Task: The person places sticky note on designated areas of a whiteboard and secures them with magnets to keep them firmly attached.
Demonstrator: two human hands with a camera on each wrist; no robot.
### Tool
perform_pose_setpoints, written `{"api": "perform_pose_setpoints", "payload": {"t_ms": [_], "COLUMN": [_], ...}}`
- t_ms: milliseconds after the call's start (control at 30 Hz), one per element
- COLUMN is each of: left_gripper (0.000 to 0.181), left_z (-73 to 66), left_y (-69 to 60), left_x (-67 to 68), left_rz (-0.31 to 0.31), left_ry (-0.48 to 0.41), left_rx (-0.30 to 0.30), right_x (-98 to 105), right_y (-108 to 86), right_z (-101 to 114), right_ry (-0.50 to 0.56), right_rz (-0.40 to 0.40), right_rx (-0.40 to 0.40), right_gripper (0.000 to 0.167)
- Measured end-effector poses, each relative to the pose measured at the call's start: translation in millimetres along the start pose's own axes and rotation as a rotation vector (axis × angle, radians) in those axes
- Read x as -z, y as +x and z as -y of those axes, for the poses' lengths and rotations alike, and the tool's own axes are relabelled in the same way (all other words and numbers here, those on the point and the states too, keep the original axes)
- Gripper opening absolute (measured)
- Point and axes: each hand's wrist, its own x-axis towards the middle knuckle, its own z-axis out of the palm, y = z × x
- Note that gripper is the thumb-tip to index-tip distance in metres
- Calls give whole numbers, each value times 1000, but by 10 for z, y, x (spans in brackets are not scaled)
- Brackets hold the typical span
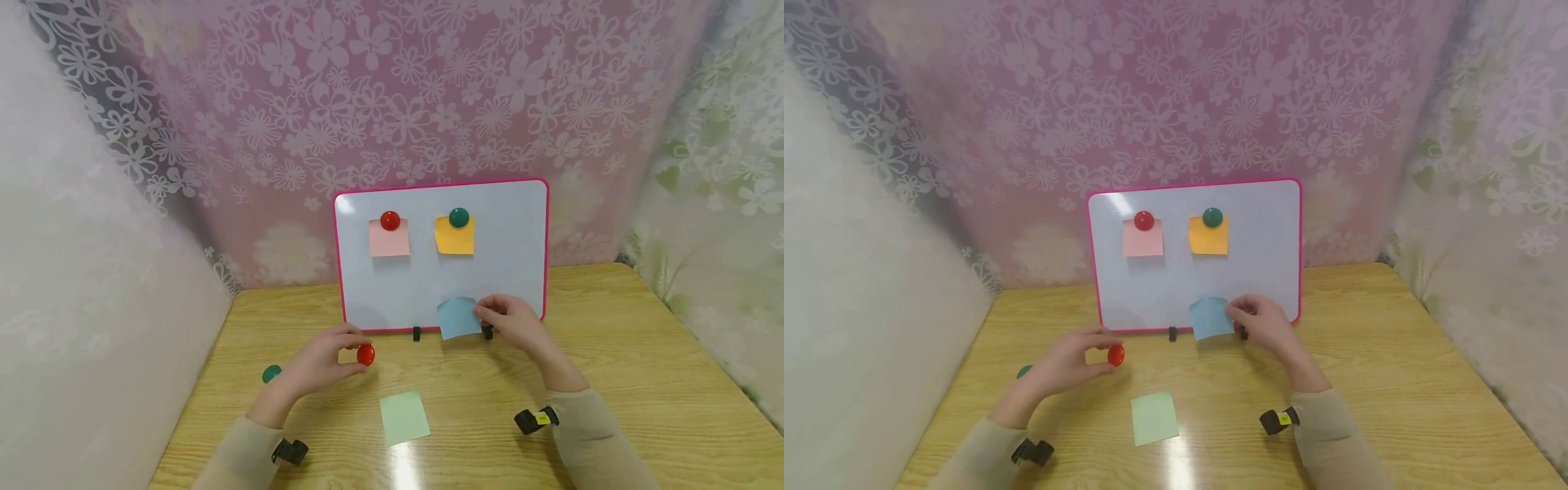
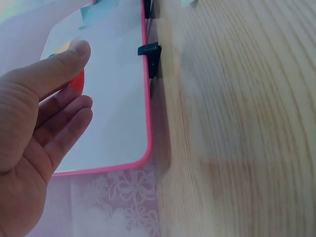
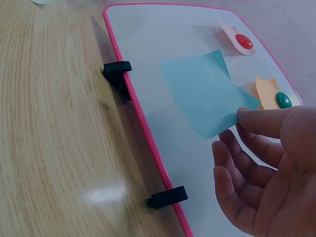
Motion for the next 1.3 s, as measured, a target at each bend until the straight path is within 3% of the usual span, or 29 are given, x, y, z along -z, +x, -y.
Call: {"api": "perform_pose_setpoints", "payload": {"t_ms": [367,633,833,1067,1300], "left_gripper": [41,43,44,44,45], "left_z": [-142,-223,-247,-308,-398], "left_y": [167,215,250,322,406], "left_x": [-112,-117,-93,-102,-194], "left_rz": [-100,-115,-140,-169,-192], "left_ry": [-30,-59,-61,-75,-108], "left_rx": [2,12,-6,-40,-23], "right_x": [48,38,49,155,298], "right_y": [51,36,16,1,-41], "right_z": [78,113,117,115,64], "right_ry": [29,79,59,55,45], "right_rz": [1,-6,-11,-19,-33], "right_rx": [16,23,34,34,30], "right_gripper": [34,30,32,34,36]}}
